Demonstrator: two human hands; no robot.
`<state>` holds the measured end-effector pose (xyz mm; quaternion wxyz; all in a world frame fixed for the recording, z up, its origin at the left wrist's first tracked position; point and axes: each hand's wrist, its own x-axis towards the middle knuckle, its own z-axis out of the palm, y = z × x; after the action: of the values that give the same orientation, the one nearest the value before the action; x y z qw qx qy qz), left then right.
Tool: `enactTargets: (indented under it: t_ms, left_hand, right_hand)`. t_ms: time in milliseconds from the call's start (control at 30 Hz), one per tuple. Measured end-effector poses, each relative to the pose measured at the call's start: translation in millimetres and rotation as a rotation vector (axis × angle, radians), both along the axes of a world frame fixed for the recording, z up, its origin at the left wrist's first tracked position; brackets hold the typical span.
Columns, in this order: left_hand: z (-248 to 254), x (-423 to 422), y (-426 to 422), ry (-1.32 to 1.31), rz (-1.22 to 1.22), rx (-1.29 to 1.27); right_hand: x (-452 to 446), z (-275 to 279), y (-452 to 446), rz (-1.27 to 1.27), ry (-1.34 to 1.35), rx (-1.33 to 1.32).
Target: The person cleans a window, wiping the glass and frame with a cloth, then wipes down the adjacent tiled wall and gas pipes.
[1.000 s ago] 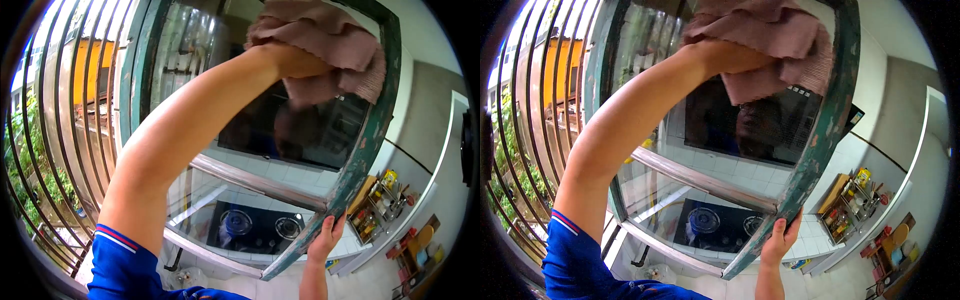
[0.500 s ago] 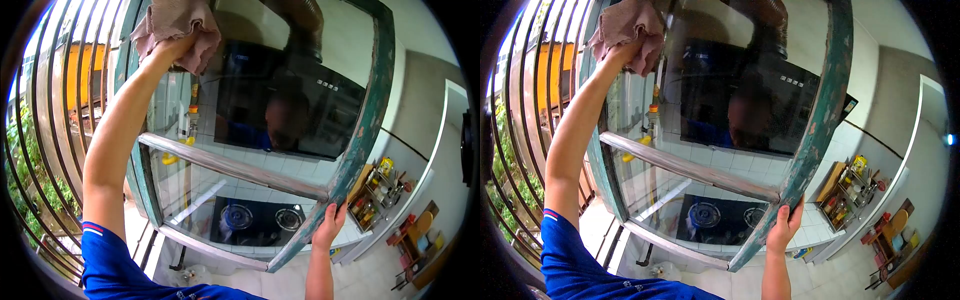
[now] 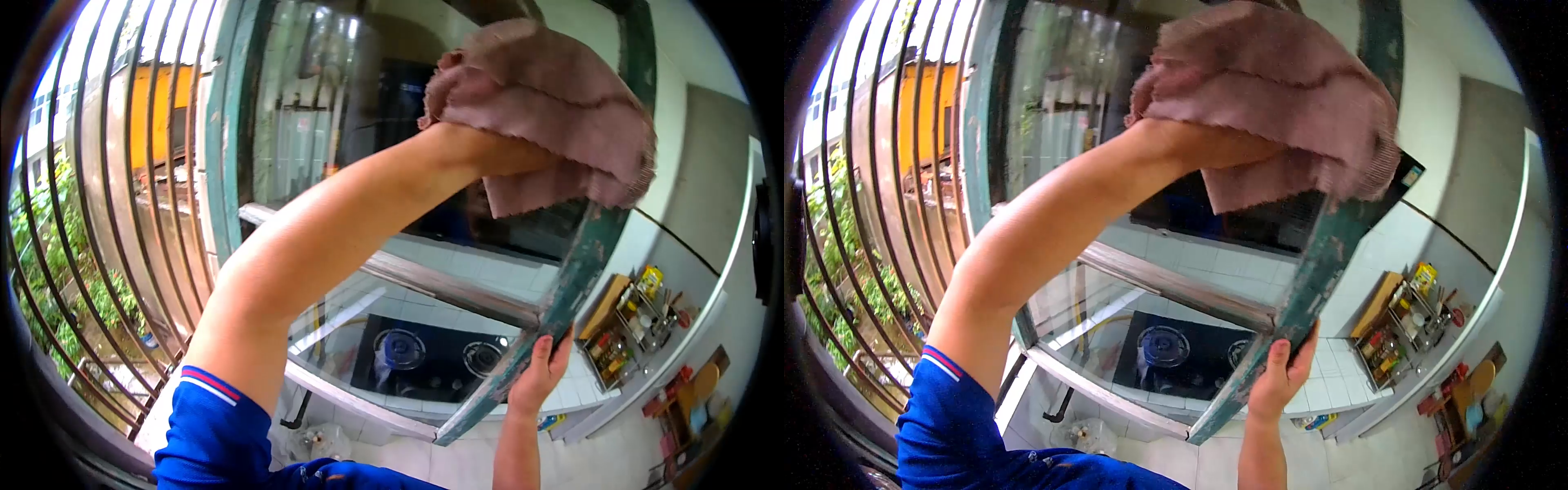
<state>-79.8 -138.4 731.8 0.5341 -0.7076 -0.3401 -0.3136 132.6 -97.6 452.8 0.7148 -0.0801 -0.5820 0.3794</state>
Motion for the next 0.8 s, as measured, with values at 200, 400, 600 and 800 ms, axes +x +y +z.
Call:
enactTargets:
  t_ms: [200, 400, 600, 800]
  left_hand:
    - [-10.9, -65.2, -37.2, -0.056, 0.119, -0.022]
    - [-15.4, -171.9, -83.8, -0.215, 0.35, 0.108]
    - [0.6, -212.3, -87.5, -0.366, 0.461, 0.227]
    - [12.5, -206.8, -81.6, -0.423, 0.504, 0.287]
  right_hand:
    - [-1.1, -1.4, 2.3, 0.001, 0.015, -0.012]
    - [-2.3, 1.2, -1.3, -0.037, 0.0, -0.022]
    - [-3.7, 1.4, -5.5, -0.048, 0.015, -0.027]
    - [-0.3, -1.8, -1.2, -0.006, -0.001, 0.003]
